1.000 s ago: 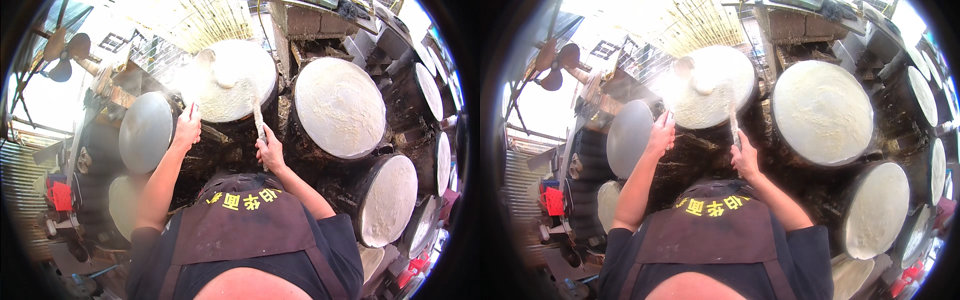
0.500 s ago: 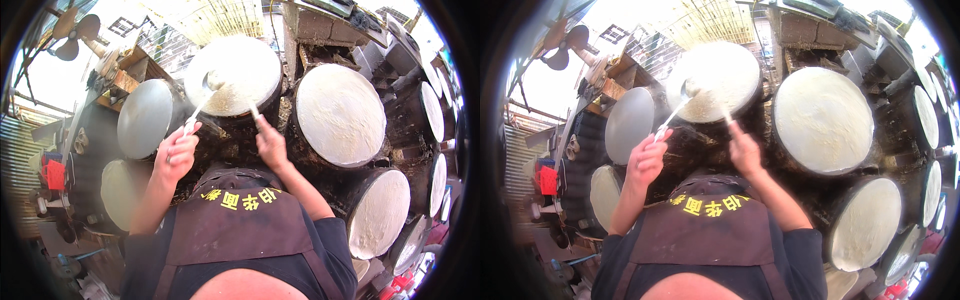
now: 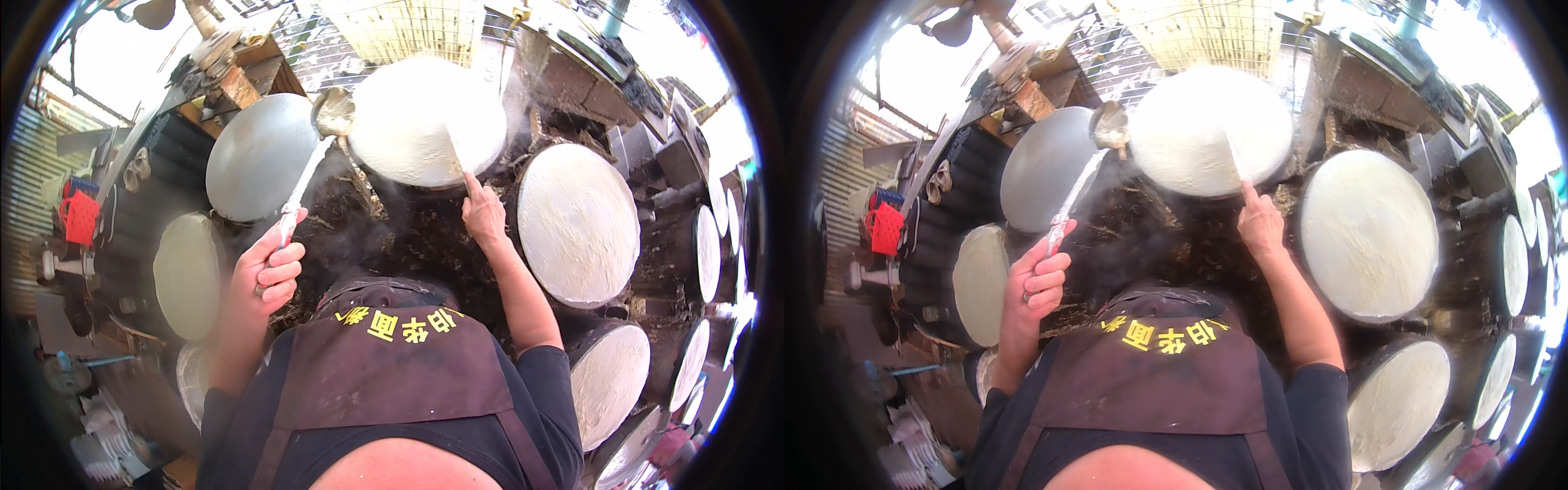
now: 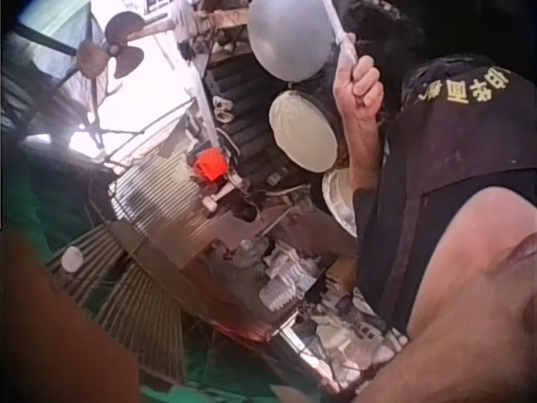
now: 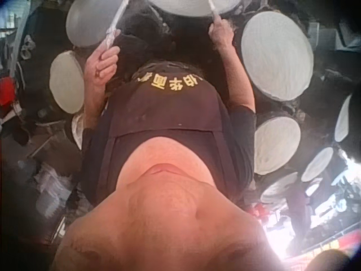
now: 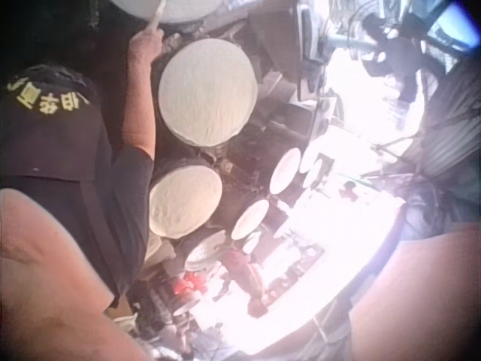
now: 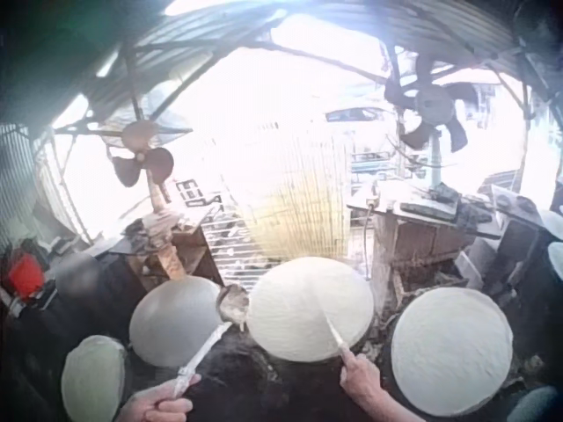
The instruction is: The person ladles batter onto hot cylindrical griddles, spreads it into thin circular crepes, and removes the cooked crepes with a spatula. The crepes are stacked on a tray beside the cooking station.
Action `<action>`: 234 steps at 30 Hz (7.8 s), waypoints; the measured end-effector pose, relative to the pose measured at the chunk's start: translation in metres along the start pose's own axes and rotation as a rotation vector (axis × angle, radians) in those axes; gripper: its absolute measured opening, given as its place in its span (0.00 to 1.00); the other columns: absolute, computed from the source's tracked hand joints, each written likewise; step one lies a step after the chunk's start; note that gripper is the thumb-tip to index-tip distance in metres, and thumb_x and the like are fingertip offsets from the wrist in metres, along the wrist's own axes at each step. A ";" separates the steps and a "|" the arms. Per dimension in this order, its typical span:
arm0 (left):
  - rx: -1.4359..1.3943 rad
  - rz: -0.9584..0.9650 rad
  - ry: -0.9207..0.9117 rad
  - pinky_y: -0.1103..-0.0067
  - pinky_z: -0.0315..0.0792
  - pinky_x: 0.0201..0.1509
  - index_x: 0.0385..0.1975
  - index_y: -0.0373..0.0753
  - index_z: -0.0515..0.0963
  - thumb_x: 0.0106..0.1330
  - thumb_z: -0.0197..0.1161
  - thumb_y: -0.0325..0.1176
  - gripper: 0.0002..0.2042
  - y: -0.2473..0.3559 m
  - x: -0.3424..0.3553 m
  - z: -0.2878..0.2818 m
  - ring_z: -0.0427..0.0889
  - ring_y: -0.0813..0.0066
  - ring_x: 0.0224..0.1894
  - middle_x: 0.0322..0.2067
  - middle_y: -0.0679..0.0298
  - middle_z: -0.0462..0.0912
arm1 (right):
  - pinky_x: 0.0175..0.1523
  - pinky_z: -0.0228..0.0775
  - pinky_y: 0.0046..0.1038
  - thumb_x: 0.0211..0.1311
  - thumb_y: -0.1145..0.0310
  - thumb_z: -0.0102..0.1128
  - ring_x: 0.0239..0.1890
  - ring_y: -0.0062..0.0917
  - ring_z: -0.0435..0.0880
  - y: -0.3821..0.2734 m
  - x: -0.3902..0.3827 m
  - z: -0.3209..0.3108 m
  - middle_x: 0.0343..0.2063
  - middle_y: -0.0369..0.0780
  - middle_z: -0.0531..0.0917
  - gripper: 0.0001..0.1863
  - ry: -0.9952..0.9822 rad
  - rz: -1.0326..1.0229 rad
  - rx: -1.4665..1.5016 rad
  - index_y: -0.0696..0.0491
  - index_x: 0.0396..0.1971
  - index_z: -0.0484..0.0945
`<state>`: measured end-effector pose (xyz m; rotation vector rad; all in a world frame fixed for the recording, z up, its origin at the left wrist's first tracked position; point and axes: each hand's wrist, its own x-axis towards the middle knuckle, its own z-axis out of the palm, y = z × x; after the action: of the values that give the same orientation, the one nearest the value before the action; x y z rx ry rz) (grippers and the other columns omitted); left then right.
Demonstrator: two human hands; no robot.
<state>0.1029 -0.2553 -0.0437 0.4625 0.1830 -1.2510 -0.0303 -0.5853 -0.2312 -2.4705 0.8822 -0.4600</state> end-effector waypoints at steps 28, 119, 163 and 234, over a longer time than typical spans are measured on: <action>0.138 0.167 0.042 0.89 0.56 0.08 0.51 0.49 0.67 0.74 0.49 0.35 0.09 0.103 -0.094 -0.098 0.60 0.90 0.13 0.20 0.72 0.63 | 0.18 0.60 0.15 0.58 0.81 0.55 0.16 0.11 0.69 -0.161 -0.110 0.019 0.23 0.33 0.77 0.32 -0.343 0.252 0.950 0.53 0.65 0.64; -0.487 1.072 0.543 0.84 0.57 0.07 0.22 0.42 0.61 0.77 0.39 0.45 0.20 -0.160 -0.485 -0.225 0.56 0.81 0.06 0.08 0.69 0.59 | 0.39 0.74 0.43 0.49 0.76 0.54 0.33 0.46 0.81 -0.388 -0.256 0.193 0.31 0.49 0.78 0.37 -0.870 -1.110 0.168 0.32 0.62 0.67; 0.397 -0.017 0.075 0.91 0.50 0.15 0.72 0.53 0.49 0.75 0.33 0.32 0.25 -0.027 -0.280 -0.213 0.52 0.90 0.16 0.27 0.72 0.57 | 0.40 0.74 0.38 0.51 0.58 0.60 0.36 0.41 0.82 -0.300 -0.242 0.019 0.33 0.44 0.83 0.23 -0.486 -0.958 0.599 0.48 0.49 0.74; 0.217 -0.475 -0.104 0.86 0.62 0.06 0.69 0.55 0.55 0.76 0.41 0.49 0.23 -0.300 -0.190 -0.049 0.63 0.87 0.10 0.19 0.70 0.62 | 0.47 0.75 0.28 0.56 0.65 0.65 0.38 0.30 0.85 0.189 -0.539 -0.372 0.33 0.41 0.87 0.08 0.818 0.578 0.006 0.53 0.34 0.83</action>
<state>-0.2336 -0.1400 -0.0864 0.5582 0.0687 -1.7682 -0.6913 -0.4771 -0.1034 -1.8444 1.8136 -1.2660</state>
